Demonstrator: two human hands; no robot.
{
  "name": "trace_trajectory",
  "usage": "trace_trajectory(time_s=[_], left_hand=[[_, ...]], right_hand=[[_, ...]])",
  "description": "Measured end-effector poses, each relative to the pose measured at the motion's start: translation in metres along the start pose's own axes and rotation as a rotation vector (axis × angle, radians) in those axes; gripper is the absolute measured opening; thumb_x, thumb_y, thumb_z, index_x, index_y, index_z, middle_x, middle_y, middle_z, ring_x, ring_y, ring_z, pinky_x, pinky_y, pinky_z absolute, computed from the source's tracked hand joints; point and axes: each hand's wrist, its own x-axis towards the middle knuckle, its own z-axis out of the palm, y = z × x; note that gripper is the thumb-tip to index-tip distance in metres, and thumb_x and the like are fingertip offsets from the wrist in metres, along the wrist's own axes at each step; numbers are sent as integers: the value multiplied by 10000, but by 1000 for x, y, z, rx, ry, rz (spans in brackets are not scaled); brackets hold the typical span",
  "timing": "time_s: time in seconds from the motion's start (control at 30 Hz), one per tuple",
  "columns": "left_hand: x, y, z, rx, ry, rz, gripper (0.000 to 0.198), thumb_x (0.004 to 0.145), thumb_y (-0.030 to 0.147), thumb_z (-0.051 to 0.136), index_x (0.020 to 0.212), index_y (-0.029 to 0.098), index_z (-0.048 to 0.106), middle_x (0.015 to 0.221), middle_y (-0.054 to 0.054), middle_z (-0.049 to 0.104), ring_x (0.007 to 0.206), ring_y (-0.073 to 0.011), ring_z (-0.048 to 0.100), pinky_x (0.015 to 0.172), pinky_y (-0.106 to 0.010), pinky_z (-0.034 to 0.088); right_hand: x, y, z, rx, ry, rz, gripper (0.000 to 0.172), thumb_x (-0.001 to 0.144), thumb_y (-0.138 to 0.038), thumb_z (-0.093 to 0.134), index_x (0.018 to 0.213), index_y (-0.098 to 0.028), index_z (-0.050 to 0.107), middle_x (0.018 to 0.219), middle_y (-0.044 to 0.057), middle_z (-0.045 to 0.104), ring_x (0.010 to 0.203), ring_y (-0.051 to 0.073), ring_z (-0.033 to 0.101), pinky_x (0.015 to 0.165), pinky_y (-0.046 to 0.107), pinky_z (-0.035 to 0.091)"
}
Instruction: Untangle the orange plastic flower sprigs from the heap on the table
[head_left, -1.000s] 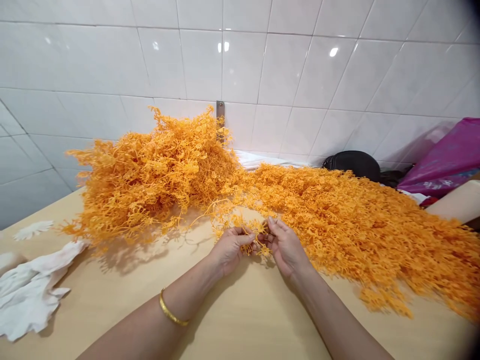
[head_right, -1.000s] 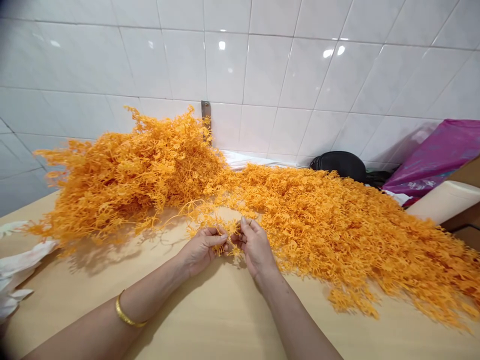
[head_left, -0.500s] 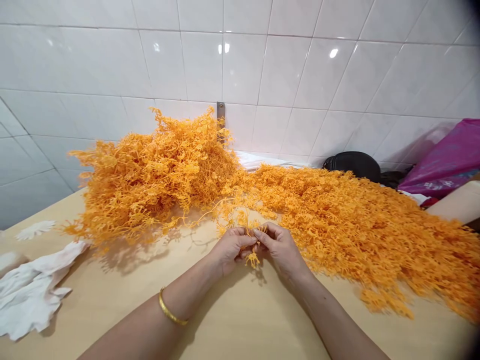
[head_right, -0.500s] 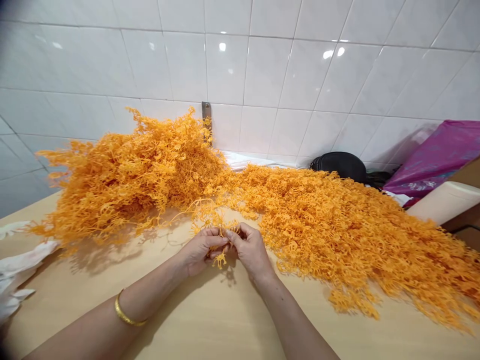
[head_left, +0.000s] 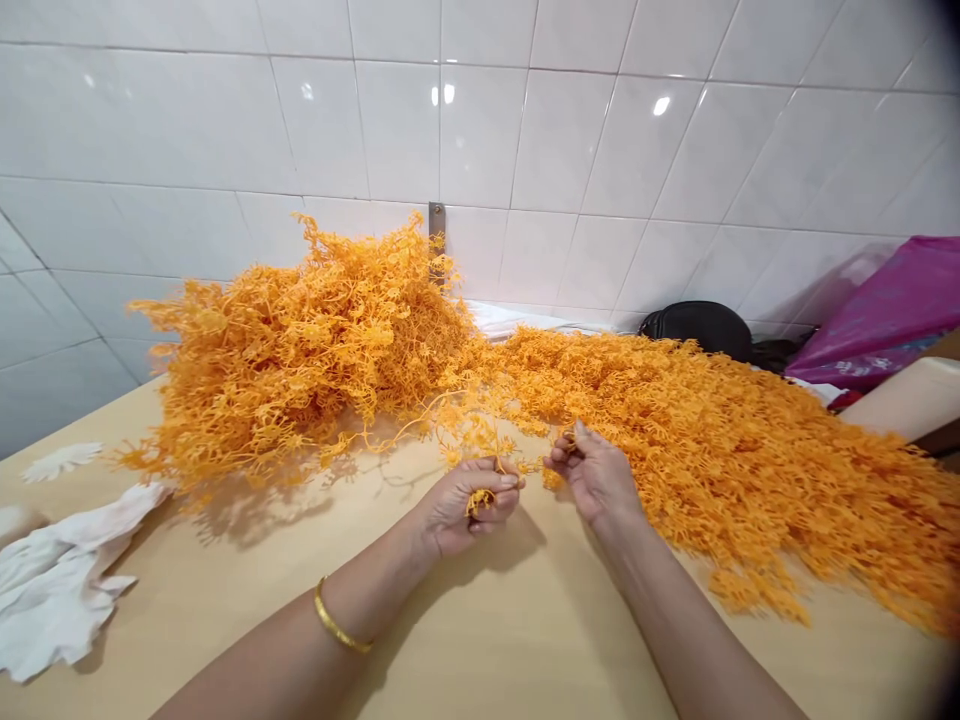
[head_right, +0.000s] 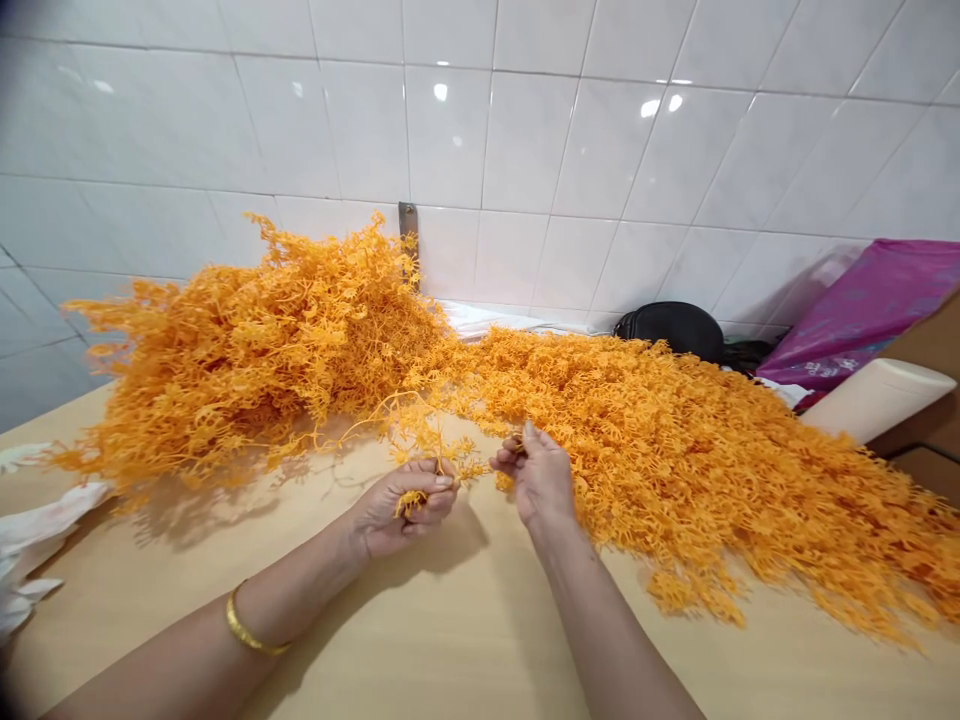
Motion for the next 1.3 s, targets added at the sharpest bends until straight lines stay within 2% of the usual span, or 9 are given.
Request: trace_trajectory(time_s=[0.1, 0.23, 0.37, 0.47, 0.57, 0.67, 0.83, 1.03, 1.3], left_hand=[[3, -6, -2, 139, 123, 70, 147, 622, 181, 609, 721, 129, 513, 472, 41, 456, 328, -5, 280, 334, -151, 99], [7, -10, -3, 228, 196, 102, 185, 652, 224, 592, 798, 147, 508, 533, 17, 533, 323, -12, 320, 332, -157, 140], [9, -13, 2, 291, 248, 93, 150, 647, 225, 582, 741, 152, 492, 528, 2, 555, 310, -38, 359, 318, -171, 164], [9, -17, 6, 383, 212, 129, 109, 621, 184, 589, 603, 134, 494, 391, 19, 473, 296, -55, 360, 330, -188, 204], [9, -19, 6, 293, 178, 185, 105, 581, 141, 628, 588, 118, 526, 422, 15, 484, 369, -69, 429, 405, -204, 309], [8, -17, 1, 78, 139, 193, 117, 596, 162, 648, 661, 110, 565, 609, -29, 572, 542, -97, 521, 542, -236, 400], [9, -10, -5, -86, 181, 102, 64, 658, 154, 598, 666, 97, 571, 609, -39, 570, 588, -107, 537, 619, -259, 440], [10, -12, -1, -26, 275, 152, 71, 658, 150, 593, 635, 109, 540, 574, -33, 559, 522, -106, 528, 532, -245, 441], [14, -14, -3, -97, 345, 211, 92, 714, 187, 532, 657, 129, 489, 553, -9, 545, 482, -99, 536, 506, -220, 425]], right_hand=[[7, -7, -13, -317, 101, -186, 225, 611, -364, 611, 724, -190, 524, 637, 0, 545, 571, 137, 529, 586, 326, 459], [1, -10, -13, -918, 77, -593, 205, 674, -270, 540, 858, -190, 584, 880, 74, 565, 878, 225, 498, 788, 410, 376], [-17, -10, 4, -971, -87, -697, 219, 726, -296, 514, 909, -186, 564, 892, 68, 562, 860, 203, 501, 764, 358, 385], [-28, -7, 17, -900, -224, -646, 325, 681, -252, 572, 999, -204, 522, 901, 44, 550, 844, 180, 497, 738, 315, 384], [-30, -2, 21, -739, -299, -510, 90, 696, -225, 552, 779, -193, 543, 738, 2, 518, 717, 139, 483, 651, 268, 378], [-23, 2, 16, -373, -386, -198, 129, 707, -270, 557, 643, -183, 486, 598, -39, 448, 561, 93, 437, 527, 225, 354], [-15, 2, 8, -11, -494, 184, 185, 639, -248, 637, 783, -169, 553, 691, -16, 564, 591, 83, 516, 587, 219, 408], [-22, 4, 16, -111, -463, 131, 259, 630, -313, 658, 823, -185, 539, 664, -33, 564, 550, 80, 521, 511, 196, 407], [-20, 20, 18, -160, -356, 116, 271, 670, -384, 608, 613, -150, 483, 538, -26, 526, 413, 65, 456, 413, 198, 345]])
